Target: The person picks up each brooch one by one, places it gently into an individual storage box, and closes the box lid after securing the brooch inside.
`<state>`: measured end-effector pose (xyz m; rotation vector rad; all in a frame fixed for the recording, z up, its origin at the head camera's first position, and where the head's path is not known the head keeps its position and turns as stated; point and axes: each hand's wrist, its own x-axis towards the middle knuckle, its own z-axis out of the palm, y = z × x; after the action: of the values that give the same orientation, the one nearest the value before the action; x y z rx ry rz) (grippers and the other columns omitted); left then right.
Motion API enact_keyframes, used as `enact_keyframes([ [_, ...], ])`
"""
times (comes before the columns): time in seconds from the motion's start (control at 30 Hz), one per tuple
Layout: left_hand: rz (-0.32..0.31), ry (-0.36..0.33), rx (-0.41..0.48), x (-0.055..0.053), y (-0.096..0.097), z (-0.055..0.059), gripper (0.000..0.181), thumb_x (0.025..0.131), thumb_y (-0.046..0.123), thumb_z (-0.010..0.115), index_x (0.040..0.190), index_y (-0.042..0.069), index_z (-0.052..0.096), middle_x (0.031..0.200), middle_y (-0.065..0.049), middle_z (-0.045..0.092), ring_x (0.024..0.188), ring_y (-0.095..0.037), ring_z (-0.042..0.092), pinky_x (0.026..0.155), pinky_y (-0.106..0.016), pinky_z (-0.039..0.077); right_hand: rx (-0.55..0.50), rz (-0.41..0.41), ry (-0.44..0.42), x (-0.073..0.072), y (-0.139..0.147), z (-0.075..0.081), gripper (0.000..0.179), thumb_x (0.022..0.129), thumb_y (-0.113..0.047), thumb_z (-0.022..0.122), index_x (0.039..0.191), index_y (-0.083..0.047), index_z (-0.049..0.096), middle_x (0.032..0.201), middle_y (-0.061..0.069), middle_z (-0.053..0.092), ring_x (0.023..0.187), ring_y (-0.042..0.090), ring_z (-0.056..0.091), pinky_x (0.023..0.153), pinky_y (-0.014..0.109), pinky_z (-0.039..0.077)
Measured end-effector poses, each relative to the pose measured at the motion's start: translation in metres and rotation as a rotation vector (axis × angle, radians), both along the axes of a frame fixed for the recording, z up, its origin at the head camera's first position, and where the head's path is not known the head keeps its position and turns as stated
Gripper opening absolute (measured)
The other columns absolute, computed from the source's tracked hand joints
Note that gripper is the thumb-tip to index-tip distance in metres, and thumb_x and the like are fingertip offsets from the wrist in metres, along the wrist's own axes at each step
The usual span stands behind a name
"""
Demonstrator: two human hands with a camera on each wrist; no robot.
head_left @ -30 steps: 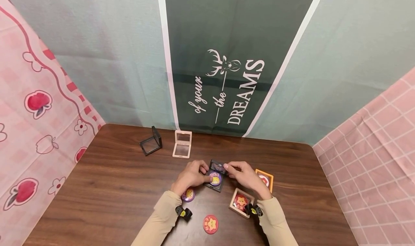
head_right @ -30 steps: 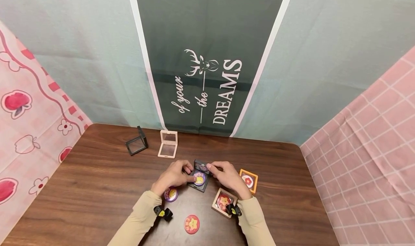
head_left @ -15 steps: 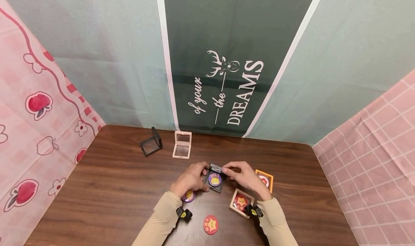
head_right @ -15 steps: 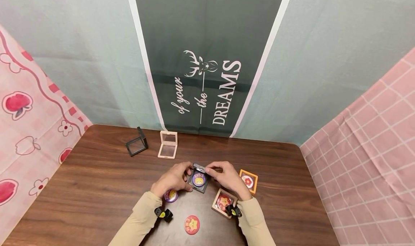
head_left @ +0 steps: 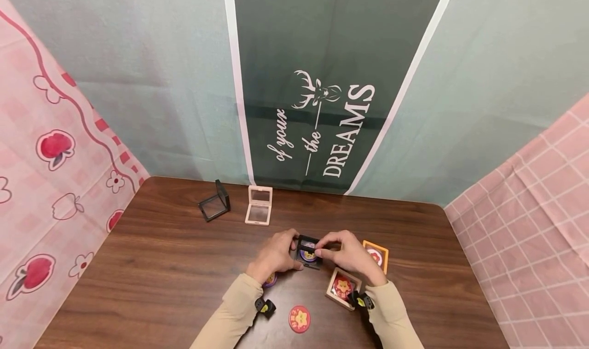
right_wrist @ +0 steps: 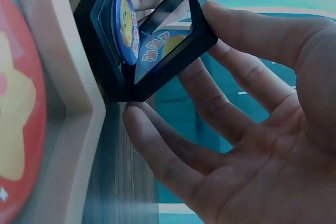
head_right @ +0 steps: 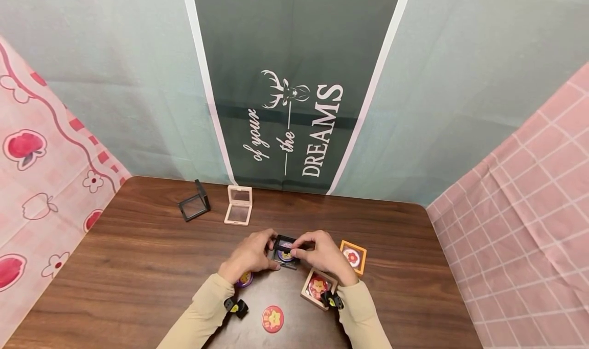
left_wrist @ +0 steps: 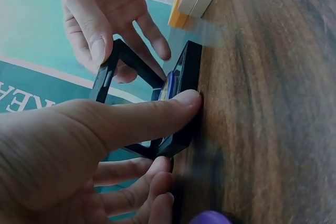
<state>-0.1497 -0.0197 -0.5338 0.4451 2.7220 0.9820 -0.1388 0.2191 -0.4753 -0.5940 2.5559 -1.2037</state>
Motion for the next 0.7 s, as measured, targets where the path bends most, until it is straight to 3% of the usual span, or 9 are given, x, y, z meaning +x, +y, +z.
enact_keyframes([
  [0.1, -0.010, 0.003, 0.003, 0.002, 0.001, 0.004, 0.078, 0.067, 0.034, 0.101, 0.131, 0.011, 0.063, 0.093, 0.009, 0.061, 0.078, -0.012, 0.057, 0.067, -0.033, 0.048, 0.026, 0.022, 0.040, 0.001, -0.001, 0.000, 0.003, 0.097, -0.023, 0.082, 0.095, -0.021, 0.083, 0.098, -0.007, 0.077, 0.092, 0.012, 0.066, 0.084, 0.033, 0.057],
  [0.33, -0.006, -0.045, 0.002, 0.012, 0.004, 0.033, 0.074, 0.073, 0.022, 0.099, 0.135, 0.006, 0.063, 0.096, 0.005, 0.064, 0.083, -0.014, 0.059, 0.076, -0.036, 0.051, 0.140, 0.081, 0.113, 0.002, -0.004, -0.001, 0.008, 0.093, -0.016, 0.085, 0.090, -0.022, 0.082, 0.094, -0.011, 0.073, 0.092, 0.012, 0.067, 0.086, 0.035, 0.056],
  [0.7, -0.037, -0.085, 0.035, 0.011, 0.002, 0.035, 0.077, 0.081, 0.031, 0.095, 0.145, 0.009, 0.059, 0.104, 0.003, 0.072, 0.077, -0.008, 0.056, 0.075, -0.031, 0.050, 0.261, 0.085, 0.193, 0.003, -0.006, -0.007, 0.011, 0.089, -0.014, 0.087, 0.083, -0.022, 0.083, 0.092, -0.014, 0.072, 0.098, 0.014, 0.062, 0.093, 0.045, 0.054],
])
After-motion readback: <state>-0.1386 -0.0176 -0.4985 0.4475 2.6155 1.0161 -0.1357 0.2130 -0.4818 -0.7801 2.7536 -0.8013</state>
